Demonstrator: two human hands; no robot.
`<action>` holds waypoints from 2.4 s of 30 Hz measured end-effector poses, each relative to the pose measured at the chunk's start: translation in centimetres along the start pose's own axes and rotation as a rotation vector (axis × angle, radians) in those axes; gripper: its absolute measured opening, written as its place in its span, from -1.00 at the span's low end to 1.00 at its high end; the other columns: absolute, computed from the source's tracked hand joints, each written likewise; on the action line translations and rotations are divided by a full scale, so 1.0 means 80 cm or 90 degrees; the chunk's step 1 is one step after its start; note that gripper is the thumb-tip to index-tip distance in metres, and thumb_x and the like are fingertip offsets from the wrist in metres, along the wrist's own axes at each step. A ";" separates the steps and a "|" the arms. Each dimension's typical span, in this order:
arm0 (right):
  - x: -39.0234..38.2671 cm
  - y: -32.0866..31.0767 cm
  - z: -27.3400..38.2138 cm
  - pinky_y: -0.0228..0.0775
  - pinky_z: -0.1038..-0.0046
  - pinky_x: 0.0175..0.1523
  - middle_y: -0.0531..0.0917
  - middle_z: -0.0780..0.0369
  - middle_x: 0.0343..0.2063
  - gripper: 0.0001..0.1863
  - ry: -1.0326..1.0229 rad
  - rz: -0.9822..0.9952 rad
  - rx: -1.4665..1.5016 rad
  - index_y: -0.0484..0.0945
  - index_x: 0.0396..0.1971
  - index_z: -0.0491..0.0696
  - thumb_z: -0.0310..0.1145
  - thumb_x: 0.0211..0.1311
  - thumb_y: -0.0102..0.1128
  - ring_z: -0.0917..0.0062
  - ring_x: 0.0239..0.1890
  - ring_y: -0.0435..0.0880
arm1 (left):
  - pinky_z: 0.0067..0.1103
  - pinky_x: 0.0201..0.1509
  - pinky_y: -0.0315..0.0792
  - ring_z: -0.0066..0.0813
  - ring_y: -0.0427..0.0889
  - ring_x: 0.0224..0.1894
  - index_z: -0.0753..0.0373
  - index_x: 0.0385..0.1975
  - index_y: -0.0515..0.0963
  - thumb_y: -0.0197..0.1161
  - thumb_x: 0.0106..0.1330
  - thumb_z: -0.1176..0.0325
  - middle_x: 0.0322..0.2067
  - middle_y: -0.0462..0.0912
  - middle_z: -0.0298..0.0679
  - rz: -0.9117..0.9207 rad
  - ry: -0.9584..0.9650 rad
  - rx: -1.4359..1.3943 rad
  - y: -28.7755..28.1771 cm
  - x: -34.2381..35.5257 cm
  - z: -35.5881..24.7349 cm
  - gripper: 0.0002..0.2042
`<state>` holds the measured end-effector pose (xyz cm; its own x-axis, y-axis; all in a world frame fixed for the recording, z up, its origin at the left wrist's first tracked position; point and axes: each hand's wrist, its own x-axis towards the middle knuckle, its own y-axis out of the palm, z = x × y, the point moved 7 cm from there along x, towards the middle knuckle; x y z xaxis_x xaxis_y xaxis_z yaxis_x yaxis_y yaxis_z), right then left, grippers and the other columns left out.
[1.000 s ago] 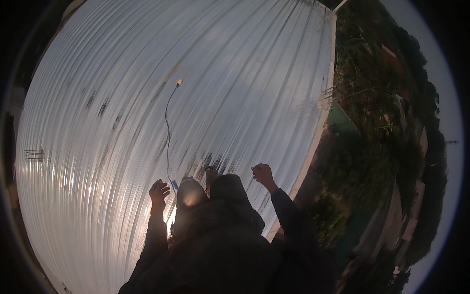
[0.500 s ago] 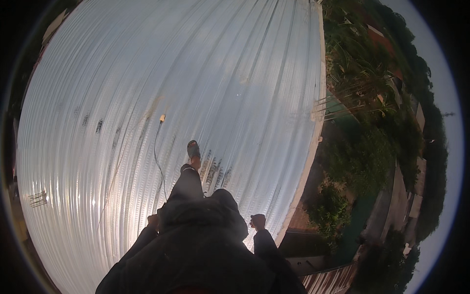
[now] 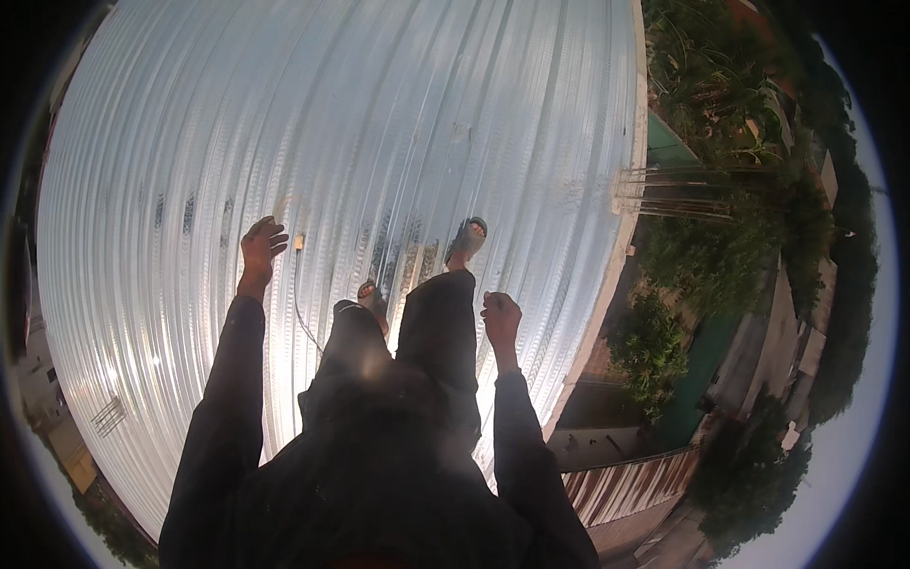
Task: The person secures a corrugated metal roof panel using a corded drill and a manual rivet gun. They drill pilot holes, insert fasteners, and use the rivet gun to clamp the panel to the roof structure.
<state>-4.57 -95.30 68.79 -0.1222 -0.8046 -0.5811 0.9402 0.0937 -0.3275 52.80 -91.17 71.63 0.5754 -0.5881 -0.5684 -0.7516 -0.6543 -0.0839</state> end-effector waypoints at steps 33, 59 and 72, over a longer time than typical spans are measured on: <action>1.087 0.476 -0.106 0.56 0.24 0.05 0.51 0.28 0.02 -0.57 -0.844 0.563 -0.807 0.59 -0.06 0.04 -0.51 -0.01 0.35 0.30 0.04 0.59 | -0.48 -0.19 0.60 -0.42 0.72 -0.26 0.24 0.02 0.54 0.18 0.46 0.27 -0.19 0.70 -0.22 -0.063 -0.381 -0.153 0.688 0.626 0.639 -0.75; 0.873 0.393 -0.149 0.53 0.19 0.06 0.64 0.13 -0.14 -0.55 -0.401 0.658 -0.611 0.57 0.00 -0.03 -0.58 0.03 0.30 0.17 -0.01 0.65 | -0.39 0.06 0.56 -0.24 0.69 -0.10 0.37 0.03 0.52 0.10 0.48 0.31 -0.15 0.69 -0.04 0.068 -0.509 -0.660 0.708 0.524 0.652 -0.71; 0.798 0.441 -0.225 0.54 0.33 -0.04 0.75 0.14 -0.23 -0.68 -0.336 0.762 -0.652 0.68 -0.16 -0.05 -0.43 0.02 0.48 0.27 -0.13 0.74 | -0.42 0.07 0.65 -0.25 0.70 -0.07 0.44 0.00 0.58 0.07 0.48 0.43 -0.13 0.69 -0.06 0.090 -0.414 -0.673 0.579 0.455 0.684 -0.74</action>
<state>15.08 -132.83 6.74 0.7824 -0.0754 -0.6182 -0.1947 0.9133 -0.3578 21.30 -116.84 2.26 0.0188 -0.5373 -0.8432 0.0073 -0.8432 0.5375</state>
